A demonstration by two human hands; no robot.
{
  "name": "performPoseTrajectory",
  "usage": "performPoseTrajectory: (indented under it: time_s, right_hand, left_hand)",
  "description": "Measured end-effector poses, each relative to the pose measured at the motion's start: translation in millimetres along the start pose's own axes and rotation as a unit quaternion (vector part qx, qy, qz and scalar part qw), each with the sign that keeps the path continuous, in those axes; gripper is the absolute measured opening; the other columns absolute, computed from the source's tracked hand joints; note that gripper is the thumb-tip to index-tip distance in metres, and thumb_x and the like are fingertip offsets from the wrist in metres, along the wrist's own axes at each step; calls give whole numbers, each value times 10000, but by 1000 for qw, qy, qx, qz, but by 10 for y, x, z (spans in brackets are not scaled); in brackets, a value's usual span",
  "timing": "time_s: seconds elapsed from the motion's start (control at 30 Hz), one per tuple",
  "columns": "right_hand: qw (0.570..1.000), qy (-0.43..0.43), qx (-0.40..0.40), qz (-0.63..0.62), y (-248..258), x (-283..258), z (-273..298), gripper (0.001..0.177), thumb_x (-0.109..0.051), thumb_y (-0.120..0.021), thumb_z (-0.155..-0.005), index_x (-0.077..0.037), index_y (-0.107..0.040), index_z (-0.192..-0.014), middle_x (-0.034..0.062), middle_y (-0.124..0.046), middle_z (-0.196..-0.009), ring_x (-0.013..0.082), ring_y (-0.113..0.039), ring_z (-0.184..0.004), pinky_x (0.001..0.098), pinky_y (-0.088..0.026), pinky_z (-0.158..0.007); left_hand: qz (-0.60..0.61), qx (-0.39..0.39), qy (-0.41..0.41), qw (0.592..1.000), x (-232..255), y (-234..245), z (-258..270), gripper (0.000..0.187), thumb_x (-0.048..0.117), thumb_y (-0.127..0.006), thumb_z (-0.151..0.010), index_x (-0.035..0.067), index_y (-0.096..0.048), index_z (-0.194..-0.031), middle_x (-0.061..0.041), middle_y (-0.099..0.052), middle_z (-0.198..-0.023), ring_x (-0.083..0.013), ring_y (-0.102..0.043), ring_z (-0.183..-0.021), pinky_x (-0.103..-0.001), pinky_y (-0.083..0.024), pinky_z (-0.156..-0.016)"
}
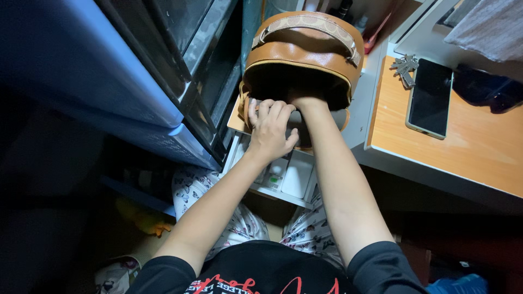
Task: The person sits on the floor and packs a small brown bag with personal items. They place a blue spray bottle, a pink tube, small boxes, a watch, a white power bank, a charger adapter, and a cable into the bag, taking items from a drawer and a shelf.
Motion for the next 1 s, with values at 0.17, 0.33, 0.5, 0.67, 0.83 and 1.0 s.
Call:
performPoseTrajectory:
  time_s: [0.17, 0.33, 0.5, 0.67, 0.83, 1.0]
  right_hand:
    - [997, -27, 16, -74, 78, 23, 92, 589, -323, -575, -943, -87, -521, -1480, 232, -444, -1556, 382, -421, -1430, 459, -322, -1182]
    - [994, 5, 50, -92, 329, -99, 272, 633, -337, -631, -875, -66, -538, -1439, 252, -445, -1518, 407, -411, -1395, 459, -320, -1147]
    - [995, -26, 27, -96, 529, -163, 452, 597, -267, -644, -787, -81, -632, -1355, 271, -551, -1415, 417, -524, -1304, 455, -421, -1088]
    - [992, -86, -24, -94, 554, -121, 672, 348, -269, -591, -881, -21, -741, -1074, 276, -678, -1107, 436, -668, -1037, 491, -525, -942]
    - [995, -40, 48, -74, 745, -234, 889, 326, -255, -581, -935, 21, -747, -891, 288, -698, -907, 453, -689, -879, 523, -541, -849]
    - [983, 4, 136, -122, 1082, -388, 1189, 320, -227, -598, -987, 16, -735, -829, 276, -686, -844, 468, -657, -831, 545, -524, -791]
  left_hand:
    - [-9, -13, 2, 1000, 1, -16, -3, 545, 260, -801, -714, 98, -605, -1197, -92, -554, -1181, -343, -469, -1229, -637, -184, -1174]
    - [-20, -19, 5, 1000, 0, -35, -10, 577, 277, -803, -709, 72, -596, -1207, -105, -548, -1198, -354, -460, -1228, -647, -182, -1169]
    - [-28, -18, 4, 999, -3, -50, 0, 593, 285, -800, -706, 62, -590, -1215, -113, -544, -1213, -359, -457, -1235, -647, -178, -1178]
    - [-38, -21, 2, 999, -14, -72, -19, 642, 290, -803, -695, 47, -579, -1245, -122, -538, -1216, -368, -445, -1237, -649, -171, -1176]
    - [-34, -30, 8, 999, -12, -77, -19, 658, 294, -811, -682, 74, -575, -1255, -118, -538, -1207, -366, -444, -1241, -650, -169, -1173]
    - [-31, -26, 6, 999, -20, -78, 8, 644, 289, -810, -705, 92, -572, -1270, -108, -536, -1228, -357, -440, -1259, -644, -168, -1179]
Point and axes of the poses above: each hand's wrist, its own z-axis away from the middle knuckle, its own y-axis out of the back of the hand, x = y × z, the point moved 7 cm from there along -z, towards the middle knuckle
